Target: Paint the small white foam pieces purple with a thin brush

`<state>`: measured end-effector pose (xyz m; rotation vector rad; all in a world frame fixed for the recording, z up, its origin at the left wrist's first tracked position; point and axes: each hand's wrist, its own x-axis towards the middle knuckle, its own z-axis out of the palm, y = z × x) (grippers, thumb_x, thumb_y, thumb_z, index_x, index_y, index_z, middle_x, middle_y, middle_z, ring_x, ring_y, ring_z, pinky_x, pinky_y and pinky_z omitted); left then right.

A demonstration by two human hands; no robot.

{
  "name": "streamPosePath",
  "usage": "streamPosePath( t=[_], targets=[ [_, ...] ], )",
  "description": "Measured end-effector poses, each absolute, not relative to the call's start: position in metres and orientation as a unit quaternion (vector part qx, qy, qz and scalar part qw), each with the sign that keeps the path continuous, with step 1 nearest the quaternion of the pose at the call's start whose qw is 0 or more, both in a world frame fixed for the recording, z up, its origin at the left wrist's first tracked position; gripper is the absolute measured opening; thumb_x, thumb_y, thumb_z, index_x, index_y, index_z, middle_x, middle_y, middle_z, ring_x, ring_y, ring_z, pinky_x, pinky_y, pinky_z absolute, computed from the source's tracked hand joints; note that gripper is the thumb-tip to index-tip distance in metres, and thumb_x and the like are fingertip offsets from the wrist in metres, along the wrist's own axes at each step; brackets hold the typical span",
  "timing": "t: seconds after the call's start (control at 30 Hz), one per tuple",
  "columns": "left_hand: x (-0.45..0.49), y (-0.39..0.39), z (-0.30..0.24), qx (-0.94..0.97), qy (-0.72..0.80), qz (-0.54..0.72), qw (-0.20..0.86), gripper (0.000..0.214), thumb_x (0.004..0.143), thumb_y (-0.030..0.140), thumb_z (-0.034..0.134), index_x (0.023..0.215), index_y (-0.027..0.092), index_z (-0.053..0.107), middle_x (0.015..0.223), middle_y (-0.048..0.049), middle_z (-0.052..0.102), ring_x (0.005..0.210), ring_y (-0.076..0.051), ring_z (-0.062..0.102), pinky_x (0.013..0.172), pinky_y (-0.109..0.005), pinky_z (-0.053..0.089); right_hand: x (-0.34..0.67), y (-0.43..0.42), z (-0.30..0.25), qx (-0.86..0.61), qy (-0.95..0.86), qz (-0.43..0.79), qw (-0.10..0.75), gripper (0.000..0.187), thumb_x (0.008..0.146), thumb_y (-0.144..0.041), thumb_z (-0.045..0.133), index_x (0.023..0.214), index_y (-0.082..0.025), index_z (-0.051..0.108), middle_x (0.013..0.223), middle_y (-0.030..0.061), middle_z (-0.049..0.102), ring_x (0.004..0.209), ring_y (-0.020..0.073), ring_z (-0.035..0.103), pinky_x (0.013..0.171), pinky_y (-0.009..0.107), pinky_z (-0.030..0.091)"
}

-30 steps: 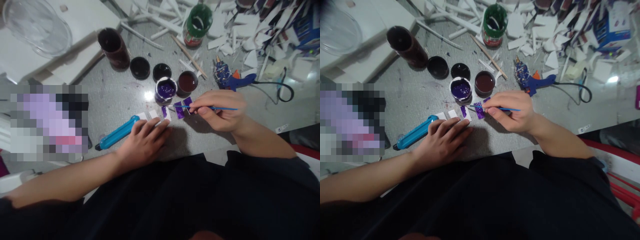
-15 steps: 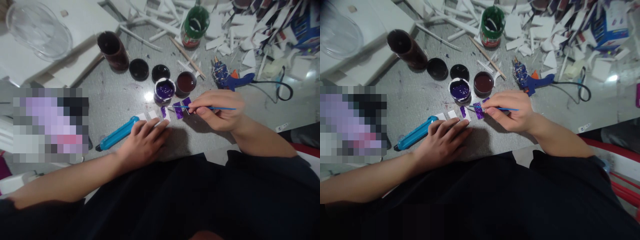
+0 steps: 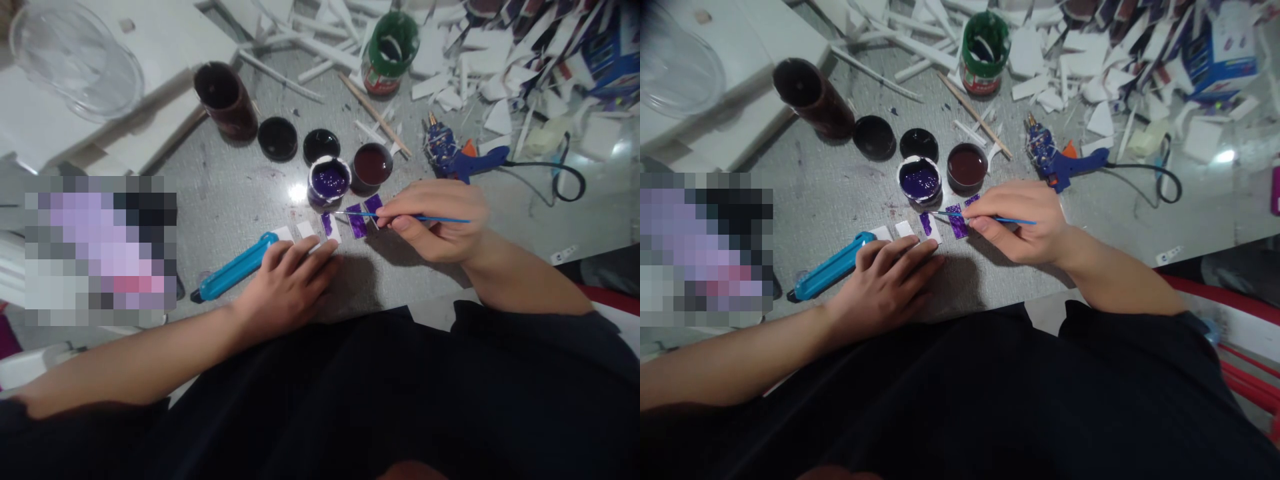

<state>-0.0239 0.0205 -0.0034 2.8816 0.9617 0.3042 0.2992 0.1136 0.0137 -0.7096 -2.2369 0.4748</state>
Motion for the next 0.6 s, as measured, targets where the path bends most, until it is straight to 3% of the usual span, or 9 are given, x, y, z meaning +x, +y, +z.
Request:
streamPosePath(
  t=[0.3, 0.47, 0.6],
  targets=[
    [-0.0242, 0.02, -0.0044, 0.942, 0.318, 0.098, 0.049, 0.05, 0.115, 0.041, 0.073, 0.161, 0.022, 0.08, 0.169, -0.015, 0.076, 0.149, -0.038, 0.063, 0.118, -0.05, 0.051, 0.2968, 0.1144, 0.0157, -0.261, -0.877, 0.177, 0.361, 0.018, 0.11, -0.02, 0.075, 0.12, -0.031, 0.086, 0.094, 0.0011, 0.093, 0.075, 0.0202, 0.085, 0.065, 0.035, 0.068],
    [-0.0252, 0.0201, -0.0049, 0.938, 0.325, 0.092, 0.08, 0.057, 0.11, 0.039, 0.079, 0.166, 0.027, 0.076, 0.17, -0.0151, 0.075, 0.151, -0.039, 0.063, 0.12, -0.051, 0.051, 0.2997, 0.117, 0.0179, -0.235, -0.892, 0.171, 0.347, 0.017, 0.108, -0.017, 0.077, 0.12, -0.025, 0.084, 0.099, 0.0047, 0.093, 0.081, 0.0192, 0.086, 0.07, 0.032, 0.069],
    [-0.0251, 0.0203, -0.0044, 0.94, 0.319, 0.097, 0.067, 0.053, 0.113, 0.039, 0.075, 0.164, 0.024, 0.078, 0.17, -0.0154, 0.075, 0.151, -0.038, 0.063, 0.118, -0.05, 0.052, 0.3007, 0.116, 0.016, -0.25, -0.89, 0.169, 0.343, 0.017, 0.109, -0.02, 0.076, 0.122, -0.029, 0.084, 0.1, 0.0018, 0.093, 0.083, 0.0194, 0.087, 0.073, 0.033, 0.071]
  ],
)
